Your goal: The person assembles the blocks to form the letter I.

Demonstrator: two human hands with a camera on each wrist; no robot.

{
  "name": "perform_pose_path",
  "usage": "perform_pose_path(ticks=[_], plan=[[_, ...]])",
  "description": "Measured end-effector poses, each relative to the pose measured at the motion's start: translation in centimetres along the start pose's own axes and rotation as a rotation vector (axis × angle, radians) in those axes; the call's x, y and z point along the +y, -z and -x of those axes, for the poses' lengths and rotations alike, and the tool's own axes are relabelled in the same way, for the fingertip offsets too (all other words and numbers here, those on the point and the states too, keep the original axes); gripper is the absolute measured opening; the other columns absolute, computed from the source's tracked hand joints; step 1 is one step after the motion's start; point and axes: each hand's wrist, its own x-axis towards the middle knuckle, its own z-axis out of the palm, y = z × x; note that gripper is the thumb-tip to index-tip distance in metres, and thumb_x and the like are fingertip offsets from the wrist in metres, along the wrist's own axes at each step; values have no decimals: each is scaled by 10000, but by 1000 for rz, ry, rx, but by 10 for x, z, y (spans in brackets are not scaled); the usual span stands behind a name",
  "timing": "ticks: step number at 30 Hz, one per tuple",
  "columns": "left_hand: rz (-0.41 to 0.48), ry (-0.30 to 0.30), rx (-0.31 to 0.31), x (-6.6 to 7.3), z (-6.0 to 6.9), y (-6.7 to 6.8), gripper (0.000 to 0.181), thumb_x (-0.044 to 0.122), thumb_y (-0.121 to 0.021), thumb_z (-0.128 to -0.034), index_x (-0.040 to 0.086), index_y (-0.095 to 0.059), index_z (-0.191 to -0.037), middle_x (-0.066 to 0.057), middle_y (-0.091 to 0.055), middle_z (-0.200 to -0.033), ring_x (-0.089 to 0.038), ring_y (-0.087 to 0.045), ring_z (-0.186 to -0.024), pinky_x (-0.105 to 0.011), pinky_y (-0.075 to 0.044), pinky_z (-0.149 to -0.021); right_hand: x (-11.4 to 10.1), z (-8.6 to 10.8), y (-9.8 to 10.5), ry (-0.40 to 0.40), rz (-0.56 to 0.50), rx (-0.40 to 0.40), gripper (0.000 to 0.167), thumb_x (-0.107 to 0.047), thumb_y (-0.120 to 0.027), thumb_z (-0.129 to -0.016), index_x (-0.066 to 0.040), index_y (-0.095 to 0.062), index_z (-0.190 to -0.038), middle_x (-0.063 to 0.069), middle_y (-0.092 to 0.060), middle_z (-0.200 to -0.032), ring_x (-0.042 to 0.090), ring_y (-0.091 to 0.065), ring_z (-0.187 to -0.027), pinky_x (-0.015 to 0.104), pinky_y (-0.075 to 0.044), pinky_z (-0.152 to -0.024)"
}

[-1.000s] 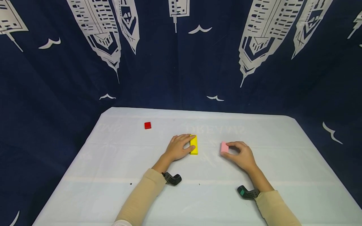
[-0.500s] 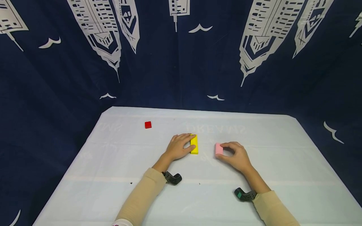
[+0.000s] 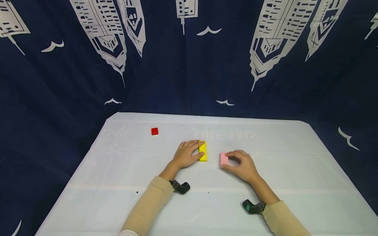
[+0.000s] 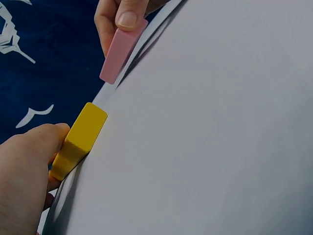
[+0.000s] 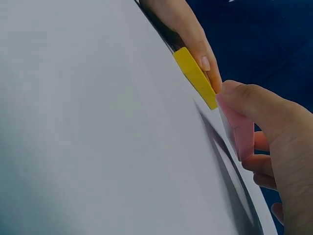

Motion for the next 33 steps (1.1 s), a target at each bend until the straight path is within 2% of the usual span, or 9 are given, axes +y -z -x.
perform_pose_path(ticks=[5, 23, 33], plan=[[-1, 3, 4, 0, 0, -1, 549, 484, -468, -985, 249, -439, -1481, -32, -419, -1511, -233, -344, -1399, -528, -197, -1144, -5, 1, -4, 24, -2, -26, 453, -272, -914, -651, -107, -741, -1036, 22, -699, -1035, 215, -604, -1000, 450, -469, -887], [-11, 14, -5, 0, -1, -1, 549, 481, -472, -987, 257, -430, -1487, -27, -413, -1516, -223, -334, -1406, -511, -190, -1152, -18, 5, -17, 149, -9, -42, 457, -300, -918, -638, -120, -746, -1022, -29, -702, -1024, 180, -622, -986, 419, -492, -872], [-4, 10, -1, -1, -1, -1, 550, 483, -474, -986, 253, -435, -1484, -34, -416, -1514, -229, -338, -1404, -519, -192, -1149, -24, 7, -23, 160, -34, -63, 453, -321, -916, -643, -134, -751, -1021, -50, -695, -1026, 171, -618, -997, 419, -486, -881]])
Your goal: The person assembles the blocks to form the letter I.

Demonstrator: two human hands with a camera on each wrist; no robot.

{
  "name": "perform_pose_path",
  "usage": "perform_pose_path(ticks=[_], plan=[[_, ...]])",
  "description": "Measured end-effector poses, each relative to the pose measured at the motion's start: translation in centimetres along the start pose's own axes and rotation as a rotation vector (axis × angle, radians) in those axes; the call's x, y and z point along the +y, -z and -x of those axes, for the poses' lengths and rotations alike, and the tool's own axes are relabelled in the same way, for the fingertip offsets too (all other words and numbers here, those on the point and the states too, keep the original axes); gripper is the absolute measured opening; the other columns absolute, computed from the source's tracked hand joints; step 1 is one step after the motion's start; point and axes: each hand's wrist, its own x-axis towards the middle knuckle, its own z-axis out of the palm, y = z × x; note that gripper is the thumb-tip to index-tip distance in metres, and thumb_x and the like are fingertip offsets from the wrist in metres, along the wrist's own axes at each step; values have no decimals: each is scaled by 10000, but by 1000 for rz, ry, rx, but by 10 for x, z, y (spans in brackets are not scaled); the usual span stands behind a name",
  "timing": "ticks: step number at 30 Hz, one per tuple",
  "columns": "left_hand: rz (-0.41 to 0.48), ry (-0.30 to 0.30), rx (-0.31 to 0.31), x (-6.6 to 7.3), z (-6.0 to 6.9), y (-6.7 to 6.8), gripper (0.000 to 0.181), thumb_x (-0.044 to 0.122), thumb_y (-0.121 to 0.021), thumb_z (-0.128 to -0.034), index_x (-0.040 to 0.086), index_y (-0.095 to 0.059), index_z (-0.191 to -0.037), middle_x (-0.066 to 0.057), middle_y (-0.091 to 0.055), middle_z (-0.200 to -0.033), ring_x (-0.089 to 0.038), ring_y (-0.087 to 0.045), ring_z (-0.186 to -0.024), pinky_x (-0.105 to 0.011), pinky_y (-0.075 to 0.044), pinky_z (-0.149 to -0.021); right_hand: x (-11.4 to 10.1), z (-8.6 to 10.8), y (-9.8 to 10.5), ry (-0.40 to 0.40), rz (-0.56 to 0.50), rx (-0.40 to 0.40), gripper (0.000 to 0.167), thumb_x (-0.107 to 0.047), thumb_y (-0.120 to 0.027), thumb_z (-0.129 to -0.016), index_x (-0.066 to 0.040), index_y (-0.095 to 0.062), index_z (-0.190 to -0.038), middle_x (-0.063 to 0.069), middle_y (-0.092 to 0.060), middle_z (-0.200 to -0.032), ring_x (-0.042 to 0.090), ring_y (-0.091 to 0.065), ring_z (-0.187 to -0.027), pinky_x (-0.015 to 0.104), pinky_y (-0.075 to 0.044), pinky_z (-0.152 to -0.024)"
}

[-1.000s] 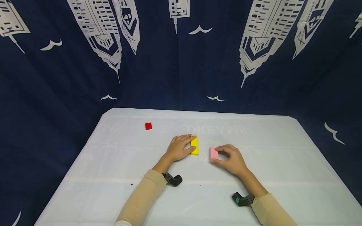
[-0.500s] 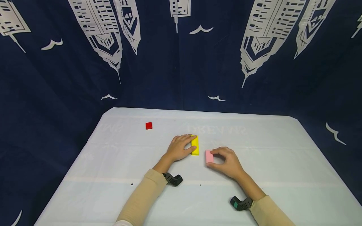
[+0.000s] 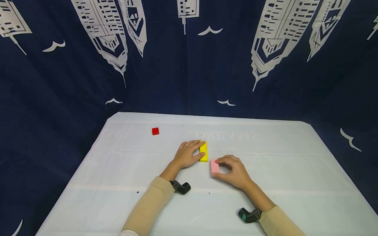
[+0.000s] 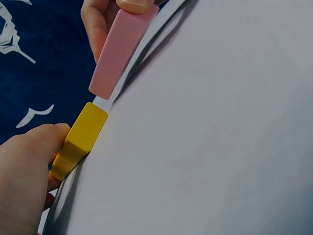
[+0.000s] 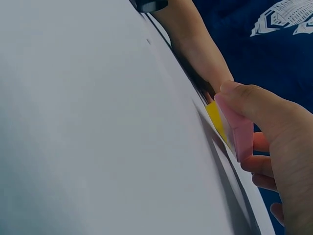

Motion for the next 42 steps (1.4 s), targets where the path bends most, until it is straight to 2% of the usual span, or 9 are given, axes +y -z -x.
perform_pose_path(ticks=[13, 29, 34, 42], plan=[[-12, -6, 0, 0, 0, -1, 552, 486, -465, -987, 247, -436, -1483, -36, -421, -1510, -230, -347, -1398, -523, -204, -1144, -13, 1, -9, -17, 1, -46, 463, -374, -906, -645, -158, -749, -1023, -88, -688, -1021, 134, -595, -1014, 473, -429, -925], [-19, -15, 4, 0, 0, 1, 551, 480, -471, -989, 234, -440, -1481, -34, -423, -1509, -228, -345, -1399, -517, -211, -1142, -21, -2, -19, -1, 1, -82, 478, -399, -899, -647, -156, -750, -1031, -92, -690, -1018, 126, -593, -1019, 466, -430, -943], [-12, -16, 9, 0, 1, 0, 552, 479, -476, -987, 230, -443, -1479, -37, -425, -1507, -228, -344, -1399, -520, -210, -1141, -23, -2, -23, 17, 10, -73, 479, -391, -897, -650, -140, -751, -1031, -78, -699, -1012, 148, -600, -1026, 476, -429, -940], [-10, -18, 12, 0, 1, 0, 547, 469, -479, -988, 225, -447, -1476, -41, -431, -1502, -228, -350, -1396, -518, -215, -1139, -28, -3, -26, -3, 64, -81, 475, -420, -878, -677, -144, -744, -1040, -63, -698, -1026, 179, -599, -1047, 497, -435, -933]])
